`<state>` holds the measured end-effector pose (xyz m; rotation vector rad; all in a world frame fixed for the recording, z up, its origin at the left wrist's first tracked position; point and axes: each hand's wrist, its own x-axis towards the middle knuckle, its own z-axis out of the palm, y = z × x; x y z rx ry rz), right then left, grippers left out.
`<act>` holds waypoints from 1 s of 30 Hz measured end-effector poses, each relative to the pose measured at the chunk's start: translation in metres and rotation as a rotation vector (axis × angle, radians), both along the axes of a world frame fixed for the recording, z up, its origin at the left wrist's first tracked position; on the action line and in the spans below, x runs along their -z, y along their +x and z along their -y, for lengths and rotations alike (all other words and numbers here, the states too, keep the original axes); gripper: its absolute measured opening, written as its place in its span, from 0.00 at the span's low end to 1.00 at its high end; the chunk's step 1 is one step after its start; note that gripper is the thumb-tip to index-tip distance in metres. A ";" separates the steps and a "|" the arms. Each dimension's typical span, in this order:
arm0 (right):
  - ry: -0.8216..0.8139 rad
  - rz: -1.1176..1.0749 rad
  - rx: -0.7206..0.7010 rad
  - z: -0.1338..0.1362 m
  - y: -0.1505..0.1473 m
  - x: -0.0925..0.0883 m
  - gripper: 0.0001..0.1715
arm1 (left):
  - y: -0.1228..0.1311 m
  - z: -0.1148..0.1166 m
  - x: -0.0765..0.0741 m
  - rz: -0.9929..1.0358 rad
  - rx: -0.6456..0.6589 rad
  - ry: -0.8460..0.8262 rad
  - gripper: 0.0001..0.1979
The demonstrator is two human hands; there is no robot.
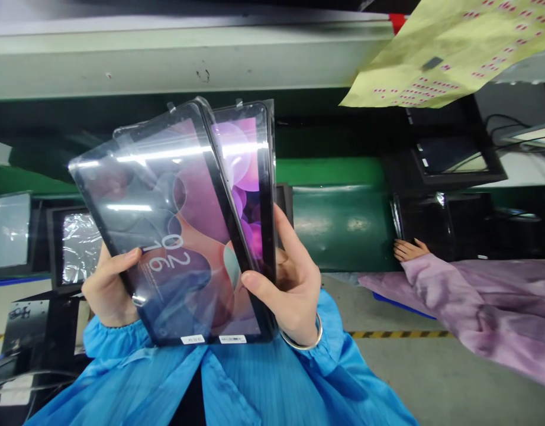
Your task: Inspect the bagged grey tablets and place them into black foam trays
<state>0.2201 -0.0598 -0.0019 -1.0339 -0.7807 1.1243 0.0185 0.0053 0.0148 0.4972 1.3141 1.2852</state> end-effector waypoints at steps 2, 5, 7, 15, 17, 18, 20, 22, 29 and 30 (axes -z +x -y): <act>-0.021 0.008 0.006 0.000 0.002 -0.001 0.39 | 0.002 -0.002 0.001 -0.003 -0.016 -0.009 0.32; -0.045 0.032 0.014 0.000 0.003 -0.003 0.40 | 0.003 -0.004 0.001 -0.030 -0.029 -0.002 0.32; -0.043 0.042 0.022 0.000 0.003 -0.003 0.40 | 0.004 -0.004 0.000 -0.045 -0.019 -0.002 0.32; -0.101 0.039 0.003 -0.005 0.005 0.006 0.41 | -0.004 -0.006 0.018 -0.034 0.066 -0.034 0.35; -0.167 0.074 -0.021 -0.010 0.006 0.019 0.40 | -0.006 -0.008 0.032 -0.045 0.124 -0.072 0.38; -0.194 0.090 -0.031 -0.013 0.006 0.028 0.40 | -0.006 -0.010 0.040 -0.048 0.155 -0.086 0.39; -0.267 0.113 -0.034 -0.019 0.005 0.050 0.41 | -0.006 -0.012 0.057 -0.025 0.211 -0.111 0.38; -0.367 0.117 -0.008 -0.024 0.005 0.075 0.41 | -0.006 -0.015 0.074 0.044 0.253 -0.142 0.36; -0.516 0.108 0.277 -0.022 0.032 0.125 0.42 | -0.027 -0.026 0.100 0.097 0.121 -0.170 0.35; -0.525 0.106 0.318 -0.020 0.039 0.124 0.42 | -0.033 -0.029 0.098 0.076 0.115 -0.163 0.36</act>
